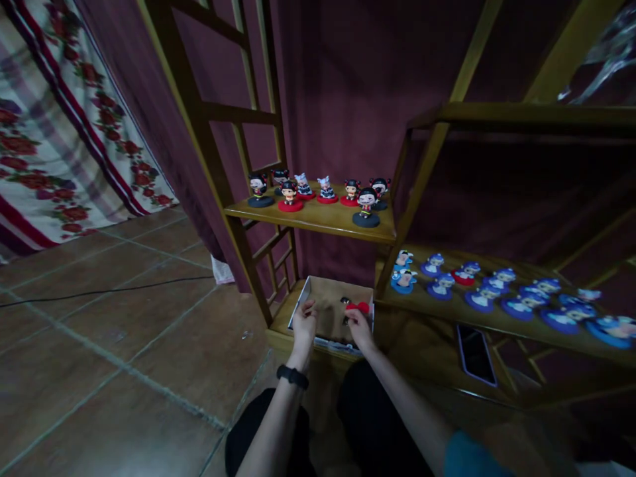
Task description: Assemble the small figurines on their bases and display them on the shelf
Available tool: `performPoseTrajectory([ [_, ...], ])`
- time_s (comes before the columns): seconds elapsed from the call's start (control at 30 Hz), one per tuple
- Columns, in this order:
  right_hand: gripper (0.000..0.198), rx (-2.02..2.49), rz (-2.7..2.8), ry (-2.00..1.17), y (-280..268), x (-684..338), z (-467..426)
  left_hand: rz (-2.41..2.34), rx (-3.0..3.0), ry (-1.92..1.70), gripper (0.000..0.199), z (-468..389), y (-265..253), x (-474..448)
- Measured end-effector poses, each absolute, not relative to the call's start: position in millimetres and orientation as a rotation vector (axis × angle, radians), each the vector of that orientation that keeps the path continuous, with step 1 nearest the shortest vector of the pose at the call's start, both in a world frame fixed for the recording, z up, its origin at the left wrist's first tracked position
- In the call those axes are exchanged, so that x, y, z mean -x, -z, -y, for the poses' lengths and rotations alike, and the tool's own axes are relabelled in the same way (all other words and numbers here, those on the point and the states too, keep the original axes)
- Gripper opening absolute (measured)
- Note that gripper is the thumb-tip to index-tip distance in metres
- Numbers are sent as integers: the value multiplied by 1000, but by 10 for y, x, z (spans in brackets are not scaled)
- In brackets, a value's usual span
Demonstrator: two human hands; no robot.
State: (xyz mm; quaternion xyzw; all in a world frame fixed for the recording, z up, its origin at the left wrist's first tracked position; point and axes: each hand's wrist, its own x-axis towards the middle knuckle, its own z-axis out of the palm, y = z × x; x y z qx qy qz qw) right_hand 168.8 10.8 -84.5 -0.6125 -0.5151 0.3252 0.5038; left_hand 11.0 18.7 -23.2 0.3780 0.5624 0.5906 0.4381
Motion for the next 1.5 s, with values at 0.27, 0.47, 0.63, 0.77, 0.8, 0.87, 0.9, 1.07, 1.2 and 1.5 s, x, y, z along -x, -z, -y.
performPoseTrajectory([
  [0.27, 36, 1888, 1557, -408, 975, -1669, -784, -1294, -803, -1312, 30, -310, 137, 15],
  [0.47, 30, 2047, 1740, -304, 1082, -1676, -873, -1137, -721, -1213, 31, -392, 15, 54],
  [0.63, 27, 1911, 1747, -408, 1113, -1591, -923, -1085, -632, -1214, 26, -418, -34, 85],
  [0.77, 29, 1873, 1755, -457, 1114, -1563, -950, -1065, -577, -1209, 22, -416, -44, 119],
  [0.8, 29, 1891, 1737, -455, 1107, -1572, -939, -1066, -572, -1215, 21, -415, -43, 131],
  [0.87, 27, 1950, 1689, -438, 1081, -1598, -891, -1075, -568, -1226, 20, -414, -44, 158],
  [0.9, 25, 1991, 1671, -434, 1063, -1609, -858, -1081, -568, -1229, 19, -414, -46, 172],
  [1.07, 21, 2062, 1744, -483, 979, -1571, -698, -1082, -570, -1229, 18, -413, -56, 223],
  [1.2, 17, 1951, 1833, -552, 944, -1532, -657, -1085, -558, -1247, 16, -416, -8, 208],
  [1.5, 8, 1617, 1496, -790, 939, -1542, -672, -1268, -661, -1152, 17, -421, 206, -5],
])
